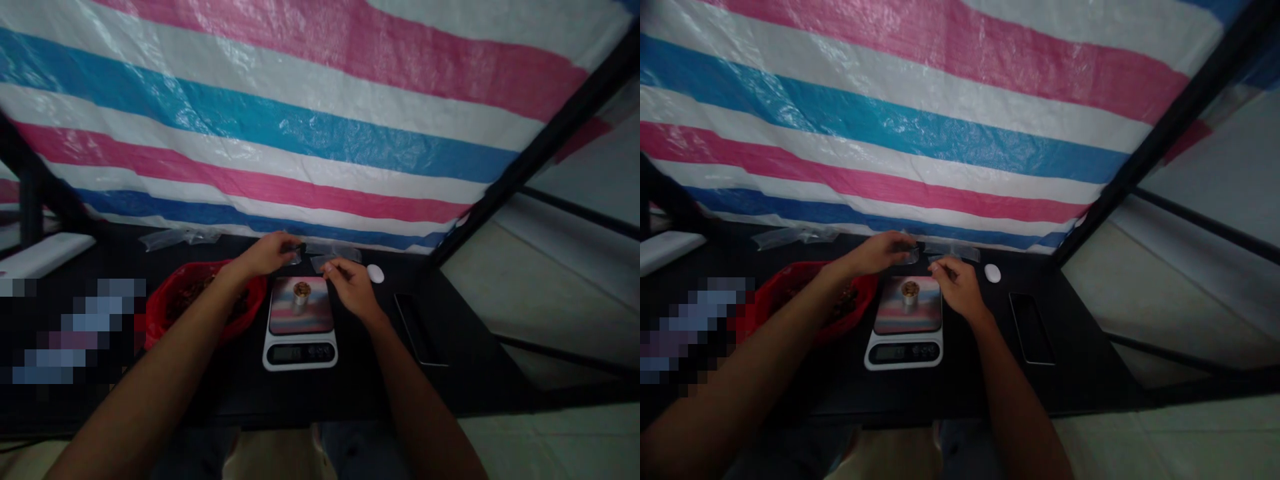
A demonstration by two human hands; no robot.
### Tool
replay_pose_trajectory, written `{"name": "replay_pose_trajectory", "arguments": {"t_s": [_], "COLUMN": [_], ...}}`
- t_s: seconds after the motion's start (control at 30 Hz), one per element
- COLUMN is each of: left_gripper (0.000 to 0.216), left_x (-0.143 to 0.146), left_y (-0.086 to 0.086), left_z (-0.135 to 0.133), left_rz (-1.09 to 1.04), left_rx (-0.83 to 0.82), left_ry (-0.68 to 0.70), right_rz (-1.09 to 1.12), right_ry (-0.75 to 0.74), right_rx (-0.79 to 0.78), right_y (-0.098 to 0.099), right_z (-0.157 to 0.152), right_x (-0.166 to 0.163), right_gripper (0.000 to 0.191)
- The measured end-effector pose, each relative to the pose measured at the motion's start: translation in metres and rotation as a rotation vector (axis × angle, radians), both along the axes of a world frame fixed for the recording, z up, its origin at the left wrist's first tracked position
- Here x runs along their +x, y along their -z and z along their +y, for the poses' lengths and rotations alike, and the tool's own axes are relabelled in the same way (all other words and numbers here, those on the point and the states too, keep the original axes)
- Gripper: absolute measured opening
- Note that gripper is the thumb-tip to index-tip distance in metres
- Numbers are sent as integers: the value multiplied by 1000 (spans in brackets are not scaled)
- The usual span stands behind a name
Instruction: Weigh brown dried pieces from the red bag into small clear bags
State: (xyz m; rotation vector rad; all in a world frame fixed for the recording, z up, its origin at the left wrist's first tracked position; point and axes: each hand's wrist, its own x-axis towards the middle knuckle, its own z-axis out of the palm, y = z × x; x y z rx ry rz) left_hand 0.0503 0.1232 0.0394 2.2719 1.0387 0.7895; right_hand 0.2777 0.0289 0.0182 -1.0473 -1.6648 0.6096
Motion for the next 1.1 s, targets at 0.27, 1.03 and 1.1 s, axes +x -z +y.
{"name": "replay_pose_trajectory", "arguments": {"t_s": [0.27, 1.03, 1.1], "left_gripper": [30, 62, 64], "left_x": [19, -32, -30], "left_y": [11, -18, -14], "left_z": [53, -93, -107], "left_rz": [456, -3, 84], "left_rx": [-42, 185, 239], "left_ry": [21, -157, -177], "right_rz": [-35, -48, -38], "right_ry": [-6, -87, -80], "right_rx": [-29, 0, 79], "right_y": [6, -9, -13], "right_z": [1, -8, -13], "right_x": [-3, -5, -12], "right_gripper": [28, 18, 14]}}
